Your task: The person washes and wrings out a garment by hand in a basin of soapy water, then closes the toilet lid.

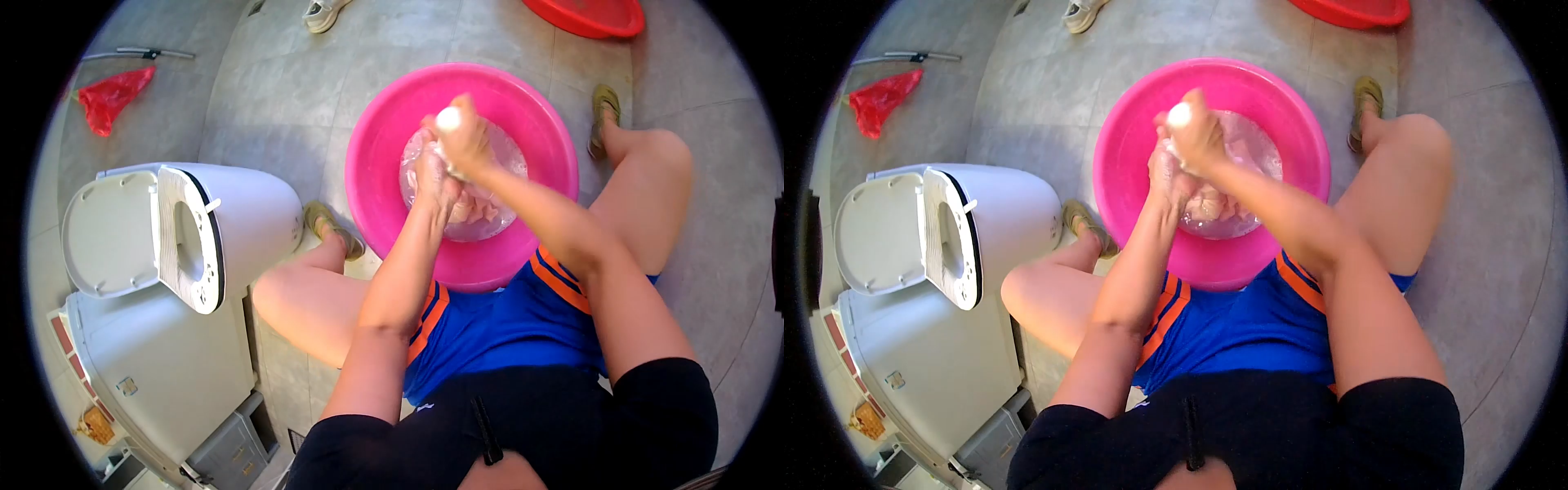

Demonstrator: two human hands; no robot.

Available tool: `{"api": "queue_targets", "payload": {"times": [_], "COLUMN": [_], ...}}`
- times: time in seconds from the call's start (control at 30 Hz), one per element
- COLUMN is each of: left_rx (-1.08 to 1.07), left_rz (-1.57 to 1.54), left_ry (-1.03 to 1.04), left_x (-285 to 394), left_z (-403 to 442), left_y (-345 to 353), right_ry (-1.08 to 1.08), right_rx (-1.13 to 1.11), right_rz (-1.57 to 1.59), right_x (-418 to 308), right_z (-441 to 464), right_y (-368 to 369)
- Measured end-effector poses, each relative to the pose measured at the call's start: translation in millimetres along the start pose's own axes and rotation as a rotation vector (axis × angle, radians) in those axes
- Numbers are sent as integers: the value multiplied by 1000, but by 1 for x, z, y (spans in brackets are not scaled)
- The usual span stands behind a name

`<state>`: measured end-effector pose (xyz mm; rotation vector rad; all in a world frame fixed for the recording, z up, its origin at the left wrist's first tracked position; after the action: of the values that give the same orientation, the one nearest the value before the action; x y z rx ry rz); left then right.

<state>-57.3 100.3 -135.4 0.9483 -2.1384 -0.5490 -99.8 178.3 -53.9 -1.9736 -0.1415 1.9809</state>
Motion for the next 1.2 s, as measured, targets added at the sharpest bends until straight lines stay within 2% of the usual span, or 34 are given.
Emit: {"api": "queue_targets", "payload": {"times": [0.03, 0.1, 0.13, 0.17, 0.23, 0.3, 0.4, 0.43, 0.5, 0.53, 0.57, 0.63, 0.67, 0.7, 0.77, 0.83, 0.9, 0.93, 1.0, 1.03, 1.07, 1.1, 1.17, 1.2], "left_rx": [-46, -43, -450, -866, -827, -698, 76, -38, -256, -96, -41, 75, -71, -131, -240, -346, -199, -254, -366, -341, -315, -289, -308, -370], "left_rz": [-4, 44, -173, -389, -196, -246, 85, 149, 268, 241, 195, 100, 6, 11, 20, 272, 851, 926, 1070, 967, 863, 760, 588, 519], "left_ry": [-43, 3, -37, -74, -46, 48, 16, 68, 167, 103, 120, 151, -26, -75, -179, -108, 154, 217, 342, 273, 206, 144, 174, 203], "left_x": [-6, 6, 0, 10, 14, 2, 1, 7, 23, 32, 34, 35, 10, 9, 17, 42, 61, 61, 56, 57, 62, 66, 82, 90], "left_z": [-5, -13, 10, 22, 12, 39, 0, 18, 58, 41, 26, -17, 15, 11, -17, -36, -23, -25, -33, -32, -33, -34, -39, -47], "left_y": [12, 26, 30, 29, 28, 2, 6, 2, -28, -39, -29, 10, -5, 4, 29, 35, 12, 20, 37, 34, 31, 28, 28, 36], "right_ry": [66, -83, -154, -339, -388, -124, 138, 199, -40, -159, -281, -78, 29, 144, 117, 73, 13, 103, 46, 17, 129, 105, 53, 106], "right_rx": [111, 92, 77, 69, -6, -7, 71, 115, 55, 57, 60, 22, 44, 65, -129, -334, -547, -662, -744, -783, -842, -865, -909, -964], "right_rz": [63, 178, 232, 157, 113, 64, 37, 41, 115, 99, 82, 6, -87, -180, -104, -33, 34, 202, 311, 364, 569, 586, 628, 478], "right_x": [11, -8, -16, -36, -57, -21, 20, 16, -23, -36, -47, -11, 6, 22, 34, 26, 1, -10, -33, -40, -35, -36, -33, 1], "right_z": [16, 10, -2, -20, -39, -12, 5, 8, -11, -22, -29, -7, 11, 24, 44, 45, 43, 32, 23, 20, 20, 19, 19, 14], "right_y": [-18, -10, -3, 3, 12, 7, -5, -13, 1, 8, 12, 10, -2, -13, -2, 13, 30, 40, 50, 53, 61, 59, 43, 49]}}
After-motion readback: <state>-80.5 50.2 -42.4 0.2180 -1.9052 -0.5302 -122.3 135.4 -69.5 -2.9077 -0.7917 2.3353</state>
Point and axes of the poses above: each hand's wrist, its own z-axis towards the middle knuckle, its own y-axis out of the palm, x = y × z, the point moved 10 cm from there along z, towards the middle knuckle, and after that the axes turned 3 degrees about z, right-handed, at the moved point
